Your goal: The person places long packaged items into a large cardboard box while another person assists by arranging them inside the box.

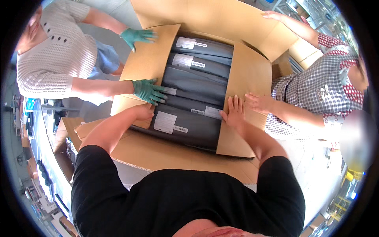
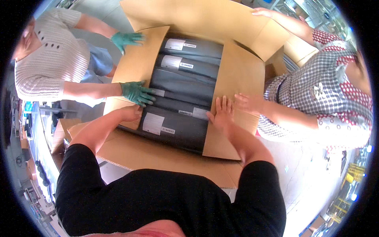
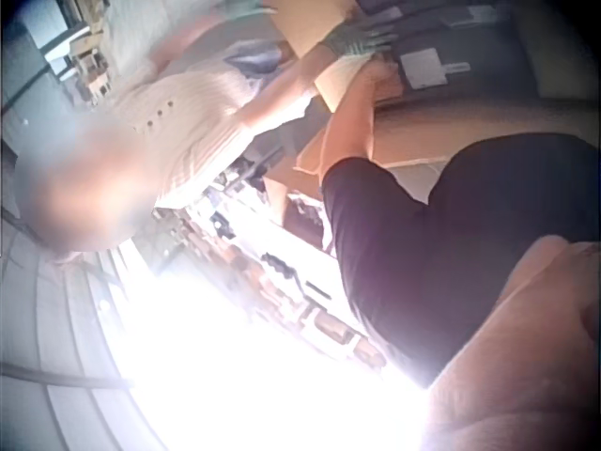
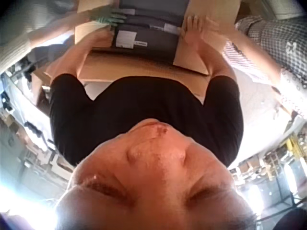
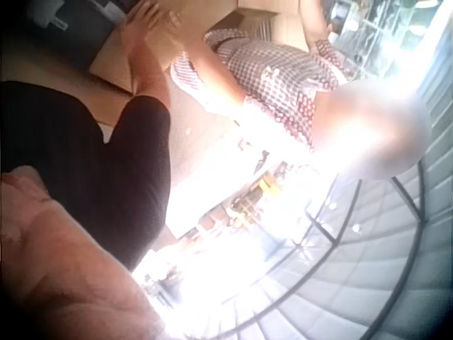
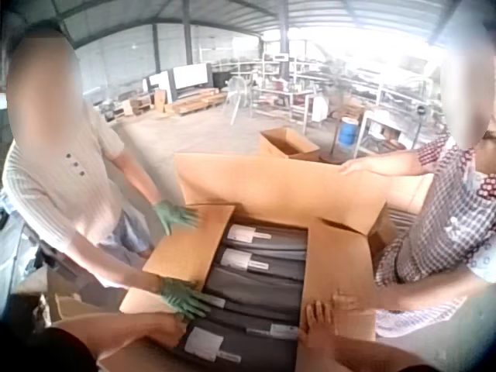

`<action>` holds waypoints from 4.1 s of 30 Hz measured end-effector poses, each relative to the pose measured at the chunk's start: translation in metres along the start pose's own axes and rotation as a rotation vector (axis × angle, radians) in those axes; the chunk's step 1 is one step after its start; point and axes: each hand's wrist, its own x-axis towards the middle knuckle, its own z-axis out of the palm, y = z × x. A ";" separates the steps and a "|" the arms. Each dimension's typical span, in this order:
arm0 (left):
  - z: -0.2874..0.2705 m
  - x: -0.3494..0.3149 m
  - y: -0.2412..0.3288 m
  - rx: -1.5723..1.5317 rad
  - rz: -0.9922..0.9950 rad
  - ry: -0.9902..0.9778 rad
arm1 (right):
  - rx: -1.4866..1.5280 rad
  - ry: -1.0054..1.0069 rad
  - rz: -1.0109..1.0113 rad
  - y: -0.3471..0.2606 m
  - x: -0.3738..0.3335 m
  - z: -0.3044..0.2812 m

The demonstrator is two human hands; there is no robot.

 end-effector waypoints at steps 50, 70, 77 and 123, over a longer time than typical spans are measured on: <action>-0.066 -0.023 -0.046 0.129 0.405 0.949 | -0.348 -0.365 -0.308 -0.032 0.001 -0.059; -0.054 -0.102 0.020 0.262 0.257 0.941 | -0.216 -0.467 -0.294 -0.020 -0.018 -0.059; -0.077 -0.120 0.037 0.220 0.256 0.859 | -0.043 -0.352 -0.249 -0.002 -0.024 -0.061; 0.068 -0.047 -0.193 -1.521 -0.931 0.140 | 0.979 -0.161 0.915 0.088 -0.079 0.042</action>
